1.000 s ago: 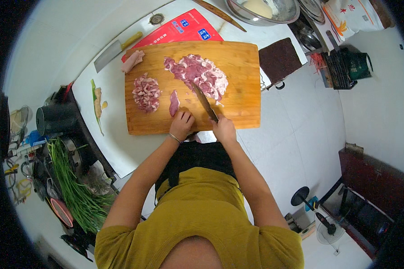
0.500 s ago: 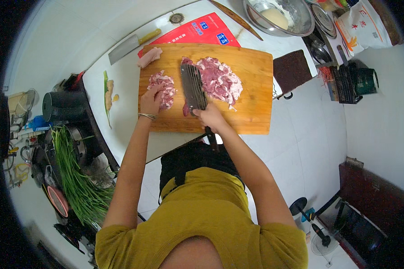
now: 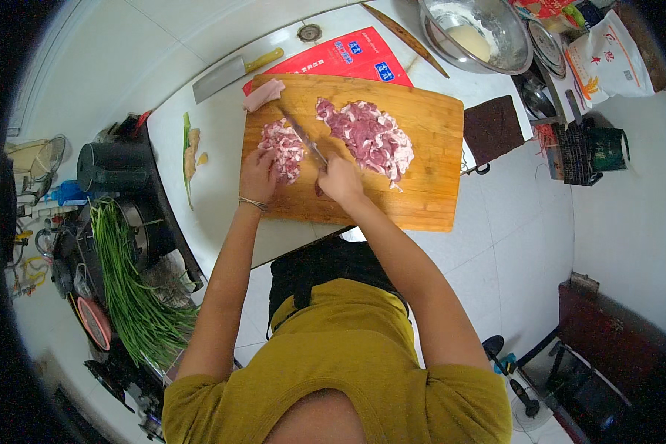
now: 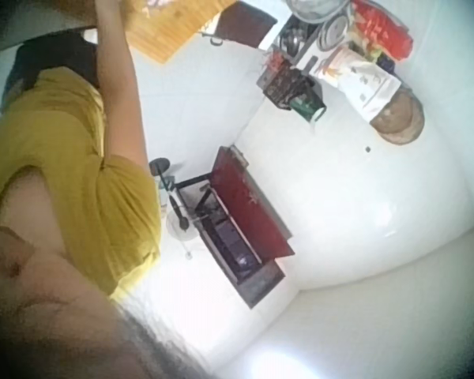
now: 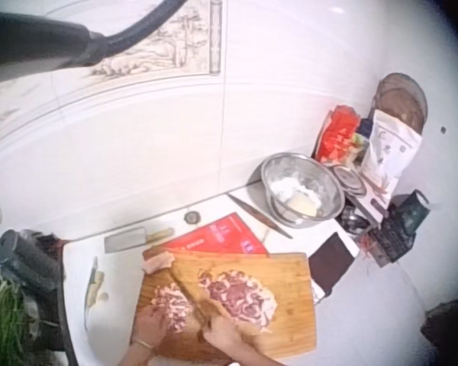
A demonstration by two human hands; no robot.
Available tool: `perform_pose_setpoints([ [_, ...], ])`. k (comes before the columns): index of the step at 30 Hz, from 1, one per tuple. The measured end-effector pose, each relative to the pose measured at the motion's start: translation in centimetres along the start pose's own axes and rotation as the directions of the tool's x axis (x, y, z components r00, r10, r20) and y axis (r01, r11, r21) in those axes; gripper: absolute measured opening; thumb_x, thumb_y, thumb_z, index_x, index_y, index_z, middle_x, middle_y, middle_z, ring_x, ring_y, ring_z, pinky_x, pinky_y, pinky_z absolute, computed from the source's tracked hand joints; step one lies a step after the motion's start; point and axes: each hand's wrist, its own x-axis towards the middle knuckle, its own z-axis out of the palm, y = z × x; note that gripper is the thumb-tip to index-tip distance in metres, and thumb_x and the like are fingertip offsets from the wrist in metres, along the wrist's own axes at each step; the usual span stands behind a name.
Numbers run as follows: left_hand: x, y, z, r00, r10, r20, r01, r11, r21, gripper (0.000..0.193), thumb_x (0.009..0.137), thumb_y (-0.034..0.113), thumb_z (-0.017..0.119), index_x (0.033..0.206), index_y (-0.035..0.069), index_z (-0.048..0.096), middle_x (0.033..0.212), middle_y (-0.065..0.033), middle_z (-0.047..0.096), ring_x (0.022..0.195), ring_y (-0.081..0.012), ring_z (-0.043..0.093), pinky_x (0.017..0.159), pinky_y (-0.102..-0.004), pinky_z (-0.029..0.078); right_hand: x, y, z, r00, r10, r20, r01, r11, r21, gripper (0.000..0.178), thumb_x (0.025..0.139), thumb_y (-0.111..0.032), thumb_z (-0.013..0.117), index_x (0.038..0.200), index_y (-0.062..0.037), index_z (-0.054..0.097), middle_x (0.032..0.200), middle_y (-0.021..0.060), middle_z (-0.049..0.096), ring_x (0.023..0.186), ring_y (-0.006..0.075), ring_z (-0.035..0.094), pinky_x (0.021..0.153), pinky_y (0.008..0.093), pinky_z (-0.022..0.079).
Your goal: The person slices raw meat into thin strips on a wooden cutting board using a knife. The person holds the meat with one hand and cuts it with the other, accumulating a pile of sliced meat on the board.
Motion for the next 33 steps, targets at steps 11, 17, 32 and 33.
perform_pose_setpoints([
  [11,-0.2,9.0,6.7,0.986,-0.006,0.165,0.003,1.000,0.015,0.029,0.078,0.014,0.059,0.106,0.006,0.055,0.099,-0.0154,0.053,0.092,-0.0327,0.051,0.082,-0.0407,0.044,-7.1,5.9,-4.7,0.946,0.321,-0.050,-0.308,0.935,0.176,0.042,0.075,-0.013,0.054,0.117,-0.0033,0.053,0.080,0.0288,0.059,0.077,0.0429,0.059,0.068,0.0478,0.047],
  [17,-2.4,9.3,9.9,0.930,0.262,0.260,-0.214,0.957,-0.198,0.034,0.078,0.005,0.055,0.111,0.009,0.056,0.097,-0.0124,0.053,0.089,-0.0309,0.052,0.078,-0.0387,0.046,-9.7,8.3,-4.3,0.938,0.319,-0.139,-0.275,0.924,0.265,0.026,0.075,-0.015,0.058,0.092,0.0042,0.057,0.074,0.0271,0.059,0.072,0.0430,0.059,0.064,0.0458,0.046],
  [32,-4.3,9.6,10.1,0.890,0.401,0.217,-0.373,0.914,-0.161,0.029,0.077,0.010,0.051,0.105,0.006,0.060,0.107,-0.0060,0.057,0.094,-0.0265,0.055,0.081,-0.0339,0.048,-10.7,7.6,-1.8,0.972,0.234,0.014,-0.225,0.947,-0.230,0.010,0.079,-0.010,0.050,0.084,-0.0014,0.050,0.064,0.0247,0.059,0.061,0.0425,0.059,0.058,0.0514,0.048],
  [33,-4.2,9.7,10.1,0.894,0.381,0.238,-0.356,0.924,-0.140,0.029,0.077,0.011,0.050,0.104,0.006,0.060,0.108,-0.0059,0.058,0.095,-0.0263,0.055,0.082,-0.0337,0.048,-10.3,7.3,-1.9,0.971,0.236,0.023,-0.223,0.942,-0.252,0.009,0.079,-0.009,0.049,0.085,-0.0013,0.050,0.065,0.0246,0.059,0.062,0.0418,0.060,0.059,0.0510,0.048],
])
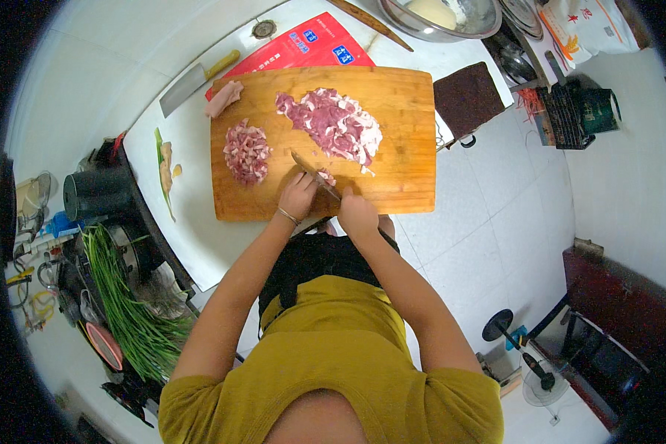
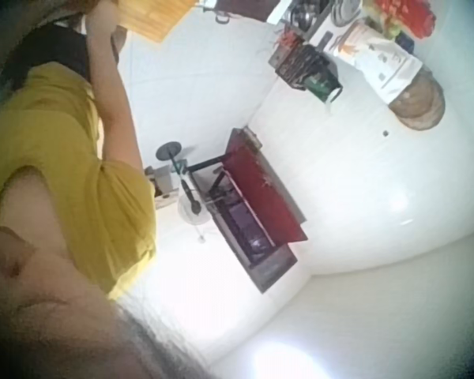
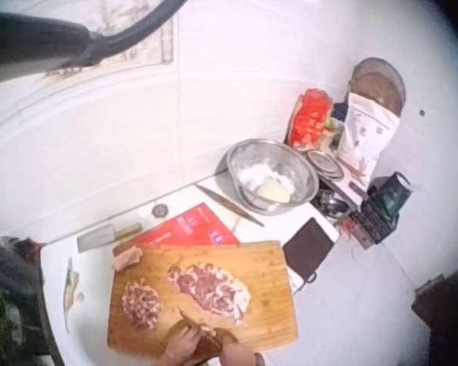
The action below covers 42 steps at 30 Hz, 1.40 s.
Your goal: The person slices raw meat into thin strips on a wooden cutting board using a knife. The person holds the meat with one hand and cuts it with the other, accumulating a pile of sliced meat on the board.
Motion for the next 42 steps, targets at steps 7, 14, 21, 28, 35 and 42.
perform_pose_setpoints([
  [7,0.3,-0.3,-0.1,0.995,0.083,-0.049,-0.081,0.996,0.038,0.026,0.076,0.010,0.051,0.098,0.004,0.062,0.107,-0.0076,0.058,0.095,-0.0251,0.055,0.079,-0.0337,0.048,0.0,-0.4,-0.4,0.999,0.028,0.045,-0.024,0.997,-0.079,0.010,0.076,-0.008,0.053,0.084,-0.0018,0.051,0.070,0.0220,0.062,0.067,0.0371,0.063,0.059,0.0475,0.050],
  [14,0.6,-0.3,0.7,0.990,0.083,-0.113,-0.086,0.996,-0.022,0.028,0.075,0.009,0.051,0.100,0.004,0.062,0.105,-0.0091,0.060,0.094,-0.0252,0.058,0.083,-0.0335,0.048,4.1,-2.4,0.6,0.994,-0.001,0.110,0.012,0.994,-0.106,0.016,0.077,-0.009,0.055,0.091,-0.0011,0.055,0.080,0.0212,0.064,0.074,0.0350,0.065,0.065,0.0439,0.053],
  [21,0.4,-0.5,0.2,0.981,0.087,-0.174,-0.088,0.996,0.002,0.022,0.074,0.009,0.052,0.092,0.004,0.063,0.088,-0.0062,0.056,0.080,-0.0220,0.054,0.068,-0.0315,0.048,0.2,1.0,-0.3,0.970,0.114,0.214,-0.110,0.994,-0.030,0.017,0.080,-0.011,0.050,0.093,-0.0004,0.053,0.083,0.0244,0.062,0.083,0.0395,0.061,0.069,0.0491,0.048],
  [28,-0.3,-0.1,-1.2,0.987,0.075,-0.144,-0.079,0.997,-0.021,0.023,0.073,0.008,0.055,0.095,0.006,0.062,0.090,-0.0061,0.056,0.078,-0.0235,0.053,0.070,-0.0318,0.048,6.0,-1.9,0.3,0.999,-0.026,0.022,0.026,1.000,0.015,0.018,0.080,-0.012,0.051,0.093,-0.0013,0.053,0.078,0.0246,0.062,0.074,0.0404,0.062,0.066,0.0493,0.049],
  [35,-0.3,0.4,-0.7,0.983,0.052,-0.176,-0.057,0.998,-0.020,0.022,0.074,0.008,0.054,0.095,0.005,0.062,0.093,-0.0068,0.057,0.080,-0.0227,0.055,0.070,-0.0319,0.048,3.1,-1.0,-2.3,0.998,-0.032,0.063,0.033,0.999,-0.012,0.015,0.078,-0.010,0.052,0.090,-0.0010,0.053,0.073,0.0236,0.062,0.071,0.0405,0.062,0.064,0.0498,0.050],
  [42,-0.4,-0.4,0.3,0.989,0.067,-0.135,-0.073,0.996,-0.042,0.024,0.074,0.007,0.052,0.096,0.002,0.061,0.101,-0.0088,0.059,0.092,-0.0244,0.057,0.080,-0.0325,0.048,2.7,-0.2,-0.5,0.988,-0.074,0.138,0.082,0.995,-0.050,0.016,0.075,-0.011,0.054,0.089,-0.0008,0.056,0.072,0.0228,0.061,0.072,0.0404,0.061,0.065,0.0497,0.049],
])
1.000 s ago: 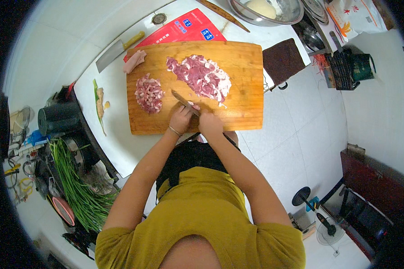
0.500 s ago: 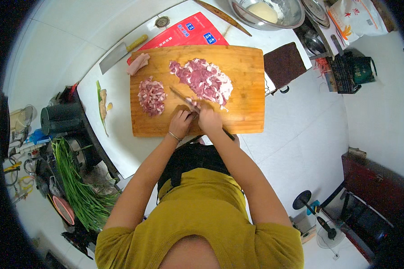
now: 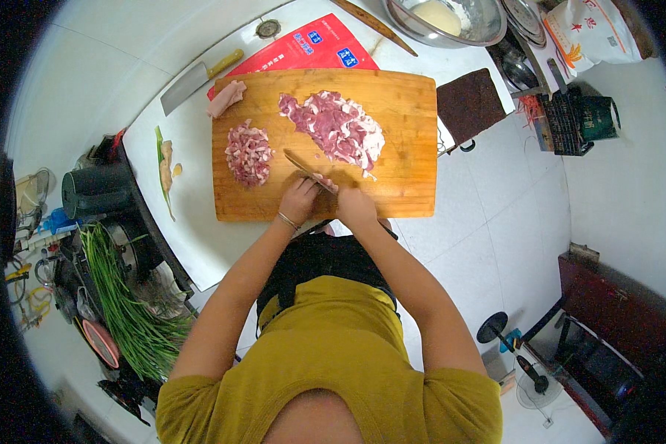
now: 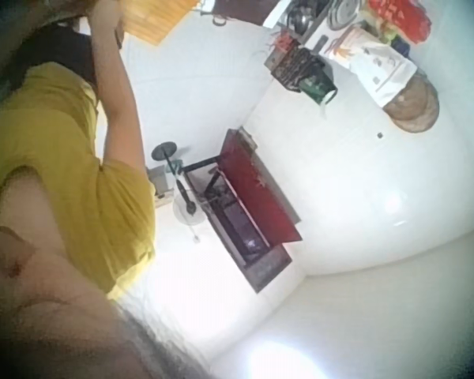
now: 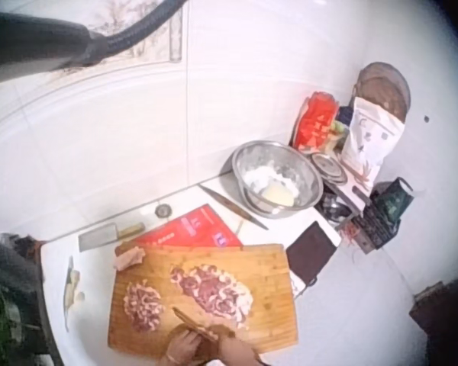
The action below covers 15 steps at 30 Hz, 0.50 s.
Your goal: The person slices raw meat into thin strips on a wooden cutting board using a knife. The person holds the meat with one hand and cuts it with the other, accumulating a pile of sliced meat on the board.
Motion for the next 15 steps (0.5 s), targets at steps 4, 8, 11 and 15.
perform_pose_setpoints([
  [4,-0.2,-0.2,0.3,0.999,-0.009,0.034,0.009,1.000,0.005,0.026,0.074,0.007,0.052,0.098,0.002,0.062,0.104,-0.0091,0.060,0.095,-0.0250,0.057,0.082,-0.0327,0.048,2.5,-1.0,-0.1,0.995,0.022,0.100,-0.017,0.999,-0.049,0.017,0.074,-0.011,0.059,0.086,0.0005,0.060,0.082,0.0227,0.064,0.078,0.0369,0.064,0.067,0.0449,0.052],
  [8,-0.1,-0.3,-0.2,0.999,-0.001,0.046,0.000,1.000,0.019,0.027,0.073,0.007,0.053,0.098,0.003,0.062,0.103,-0.0089,0.060,0.094,-0.0250,0.057,0.081,-0.0327,0.048,0.7,0.6,-1.1,0.991,-0.015,0.130,0.019,0.999,-0.028,0.018,0.074,-0.011,0.058,0.089,0.0007,0.060,0.083,0.0224,0.064,0.080,0.0366,0.063,0.069,0.0451,0.051],
  [11,-0.1,-0.2,0.1,1.000,0.005,-0.008,-0.005,1.000,-0.014,0.027,0.071,0.006,0.054,0.097,0.003,0.062,0.103,-0.0090,0.059,0.092,-0.0250,0.057,0.080,-0.0329,0.048,0.5,1.4,0.2,0.995,0.013,0.101,-0.009,0.999,-0.036,0.018,0.075,-0.011,0.057,0.088,0.0003,0.060,0.081,0.0220,0.063,0.078,0.0367,0.063,0.068,0.0462,0.051],
  [15,-0.3,-0.2,-0.2,1.000,0.000,0.022,0.001,0.999,-0.033,0.025,0.071,0.004,0.056,0.096,0.003,0.061,0.100,-0.0089,0.059,0.089,-0.0247,0.057,0.079,-0.0333,0.048,2.2,-1.9,-0.1,1.000,0.014,0.001,-0.013,0.999,-0.037,0.019,0.079,-0.016,0.054,0.090,-0.0009,0.058,0.080,0.0214,0.064,0.076,0.0369,0.064,0.068,0.0461,0.052],
])
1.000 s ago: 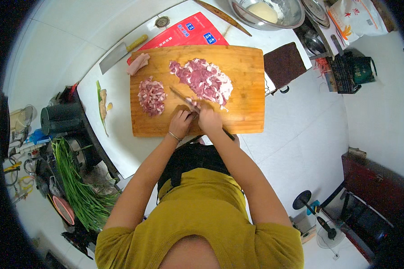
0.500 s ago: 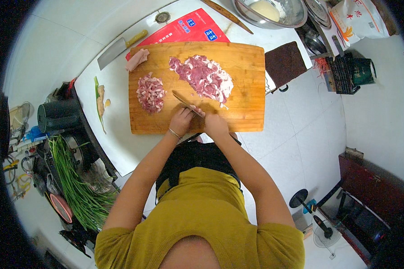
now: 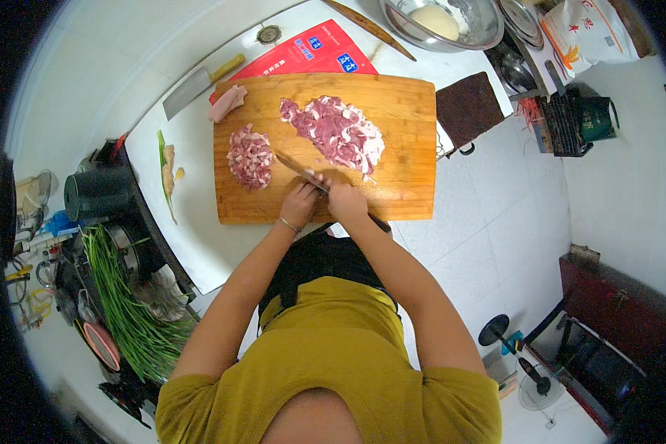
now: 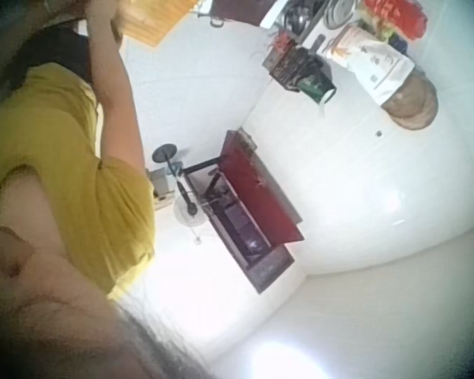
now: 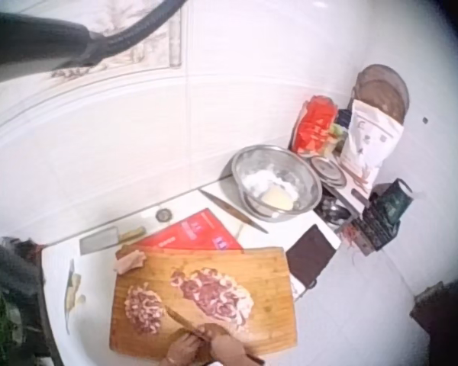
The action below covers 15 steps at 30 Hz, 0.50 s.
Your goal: The person slices raw meat into thin strips on a wooden cutting board using a knife. The person holds the meat with one hand and cuts it with the other, accumulating a pile of sliced meat on the board.
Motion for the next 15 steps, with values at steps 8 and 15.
perform_pose_setpoints([
  [8,0.1,0.7,-0.7,0.997,-0.048,-0.057,0.046,0.998,-0.037,0.021,0.073,0.005,0.059,0.094,0.003,0.061,0.098,-0.0086,0.058,0.087,-0.0249,0.057,0.077,-0.0336,0.048,-0.6,1.2,-2.3,0.994,0.021,-0.109,-0.013,0.997,0.074,0.014,0.079,-0.012,0.052,0.088,-0.0005,0.054,0.075,0.0238,0.063,0.071,0.0394,0.063,0.063,0.0484,0.051],
  [15,0.0,0.7,-0.5,0.996,-0.019,-0.092,0.020,1.000,0.006,0.029,0.070,0.005,0.058,0.099,0.002,0.061,0.098,-0.0100,0.059,0.089,-0.0269,0.057,0.076,-0.0341,0.050,-3.7,1.4,0.2,1.000,-0.001,-0.008,0.001,1.000,0.012,0.014,0.077,-0.012,0.055,0.086,-0.0014,0.055,0.072,0.0241,0.061,0.070,0.0402,0.061,0.062,0.0493,0.049],
])
